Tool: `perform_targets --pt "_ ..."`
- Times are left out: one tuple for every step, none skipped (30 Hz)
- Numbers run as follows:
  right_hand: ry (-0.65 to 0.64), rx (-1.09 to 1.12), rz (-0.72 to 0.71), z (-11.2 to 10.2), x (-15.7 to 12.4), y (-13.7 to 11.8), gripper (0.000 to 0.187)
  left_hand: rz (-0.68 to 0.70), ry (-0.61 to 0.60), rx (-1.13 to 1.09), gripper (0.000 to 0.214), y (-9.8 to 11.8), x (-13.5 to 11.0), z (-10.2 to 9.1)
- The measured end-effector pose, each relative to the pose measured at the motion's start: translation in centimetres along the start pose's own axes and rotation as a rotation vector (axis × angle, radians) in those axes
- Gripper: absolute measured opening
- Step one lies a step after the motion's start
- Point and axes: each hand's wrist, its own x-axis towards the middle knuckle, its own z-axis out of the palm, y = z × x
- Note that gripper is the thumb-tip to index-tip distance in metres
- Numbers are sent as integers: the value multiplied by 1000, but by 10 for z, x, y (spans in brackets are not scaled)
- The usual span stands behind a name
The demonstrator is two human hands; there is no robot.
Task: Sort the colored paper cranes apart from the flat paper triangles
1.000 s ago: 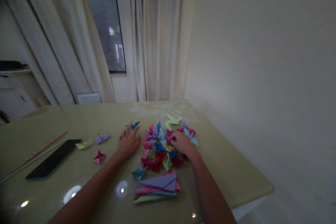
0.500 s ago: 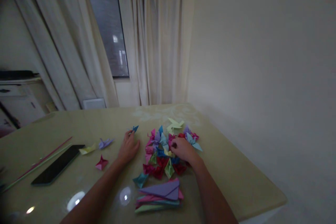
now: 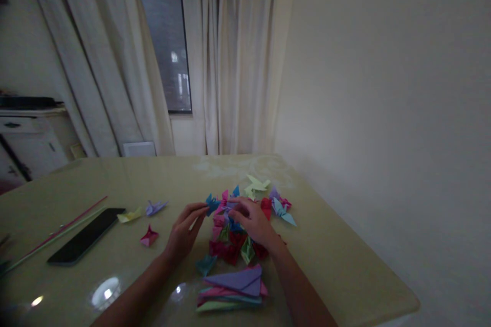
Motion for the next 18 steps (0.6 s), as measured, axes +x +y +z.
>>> perform_targets --pt "-22 76 -12 5 -1 -2 36 46 -30 -20 29 7 -2 2" --pt "-47 130 -26 10 -1 -5 42 92 -56 -34 29 13 -5 5" --pt "-69 159 -39 13 -2 -7 43 131 -76 -37 30 18 -8 8" --pt "-86 160 -51 16 -3 -9 40 163 -96 -27 32 22 -10 11" --pt "-93 141 -60 18 -3 -10 34 182 -121 -6 34 25 -13 13" --pt "-88 112 -69 18 -3 -11 28 187 -154 19 36 28 -14 15" --pt "-75 83 -76 19 -4 -12 25 179 -194 45 38 30 -13 15" --pt "-53 58 -79 18 -3 -12 23 159 -233 72 38 30 -11 14" --pt "-25 36 -80 17 -3 -11 23 123 -250 109 37 29 -8 11" --pt "7 15 -75 16 -2 -10 22 75 -237 154 37 25 -3 6" --pt "50 -2 -67 14 -1 -8 23 18 -193 200 37 20 3 0" --pt "98 -17 -57 12 0 -5 24 -56 -116 277 37 12 8 -8" --pt "150 -28 -49 10 1 -2 25 -125 -35 343 39 3 12 -17" --pt "199 -35 -47 8 2 1 26 -190 26 406 40 -8 15 -26" --pt "238 -41 -50 5 4 5 26 -276 74 555 40 -19 17 -35" --pt "266 -49 -57 3 5 8 26 -332 78 682 42 -30 17 -44" --pt "280 -59 -64 1 5 10 26 -367 56 773 44 -40 15 -51" --pt "282 -70 -67 0 6 12 26 -410 29 846 45 -48 14 -57"
